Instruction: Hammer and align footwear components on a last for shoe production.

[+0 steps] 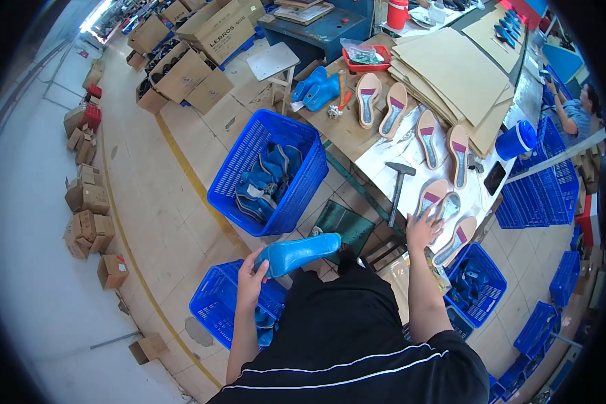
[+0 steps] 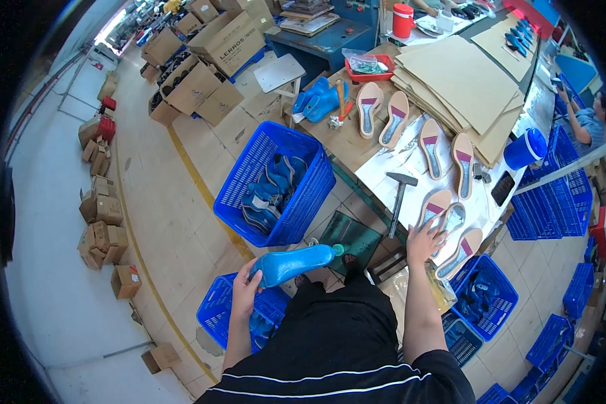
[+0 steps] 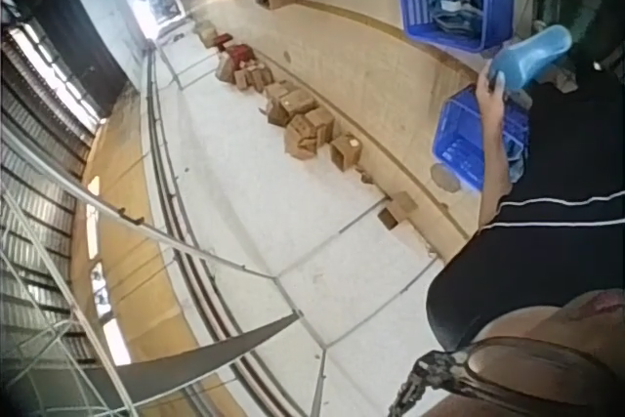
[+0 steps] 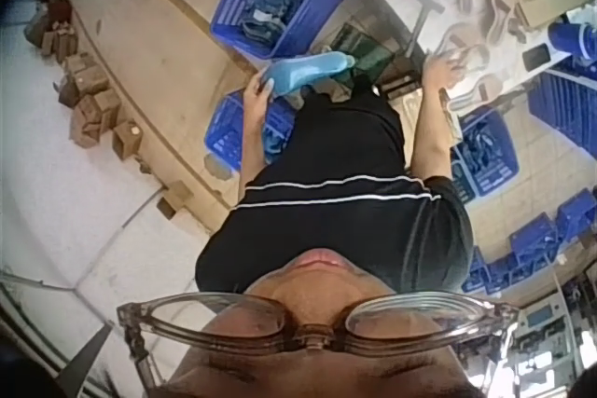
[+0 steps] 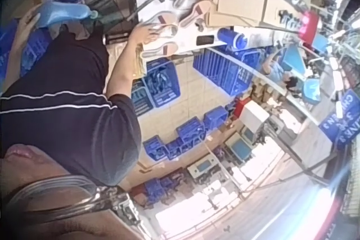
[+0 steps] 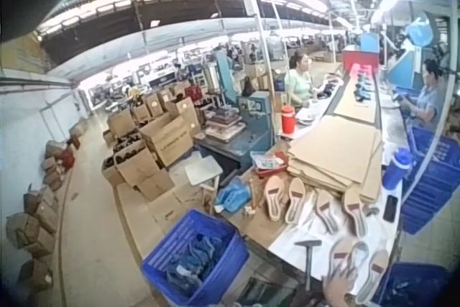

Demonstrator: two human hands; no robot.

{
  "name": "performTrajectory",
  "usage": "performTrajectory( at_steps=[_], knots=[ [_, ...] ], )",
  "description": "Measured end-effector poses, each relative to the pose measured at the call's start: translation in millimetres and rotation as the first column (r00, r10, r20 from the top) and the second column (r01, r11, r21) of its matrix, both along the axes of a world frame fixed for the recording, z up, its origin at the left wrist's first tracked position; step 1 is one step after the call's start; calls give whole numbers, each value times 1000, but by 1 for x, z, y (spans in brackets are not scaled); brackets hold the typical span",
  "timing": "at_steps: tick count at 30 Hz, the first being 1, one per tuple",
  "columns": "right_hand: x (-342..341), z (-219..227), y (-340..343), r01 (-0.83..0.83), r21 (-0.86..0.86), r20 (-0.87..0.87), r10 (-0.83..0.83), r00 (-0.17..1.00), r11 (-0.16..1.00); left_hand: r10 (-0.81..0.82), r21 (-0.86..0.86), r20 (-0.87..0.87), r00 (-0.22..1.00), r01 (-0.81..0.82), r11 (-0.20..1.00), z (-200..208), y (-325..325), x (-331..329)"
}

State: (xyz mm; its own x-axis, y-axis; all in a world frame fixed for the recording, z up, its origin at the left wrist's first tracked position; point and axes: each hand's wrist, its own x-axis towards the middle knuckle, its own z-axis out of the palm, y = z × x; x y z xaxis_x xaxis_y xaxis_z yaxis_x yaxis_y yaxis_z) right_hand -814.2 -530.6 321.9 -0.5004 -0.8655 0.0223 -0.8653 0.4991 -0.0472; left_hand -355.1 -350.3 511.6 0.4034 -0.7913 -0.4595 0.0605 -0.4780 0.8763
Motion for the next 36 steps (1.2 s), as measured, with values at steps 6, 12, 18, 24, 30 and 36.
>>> performTrajectory(
  at_steps=[6,12,18,24,30,36],
  knots=[
    [-6,23,13,-138,-288,-136,102,985,948,36,7,-21,999,-35,999,0,5,-1],
    [59,137,25,136,-163,968,185,-171,977,114,23,-95,989,-113,993,0,14,3],
    [136,216,17,-718,-309,951,207,-230,623,158,-51,-302,940,-181,982,-7,-1,9],
    [196,225,7,-887,-272,922,366,-129,372,40,-84,-125,991,-51,995,-13,-4,15],
    [182,227,19,-918,-275,628,776,52,284,48,-51,3,999,-48,998,-24,-1,27],
    [167,207,25,-898,-269,576,806,140,349,62,-101,82,995,-54,993,-29,-7,27]
  ],
)
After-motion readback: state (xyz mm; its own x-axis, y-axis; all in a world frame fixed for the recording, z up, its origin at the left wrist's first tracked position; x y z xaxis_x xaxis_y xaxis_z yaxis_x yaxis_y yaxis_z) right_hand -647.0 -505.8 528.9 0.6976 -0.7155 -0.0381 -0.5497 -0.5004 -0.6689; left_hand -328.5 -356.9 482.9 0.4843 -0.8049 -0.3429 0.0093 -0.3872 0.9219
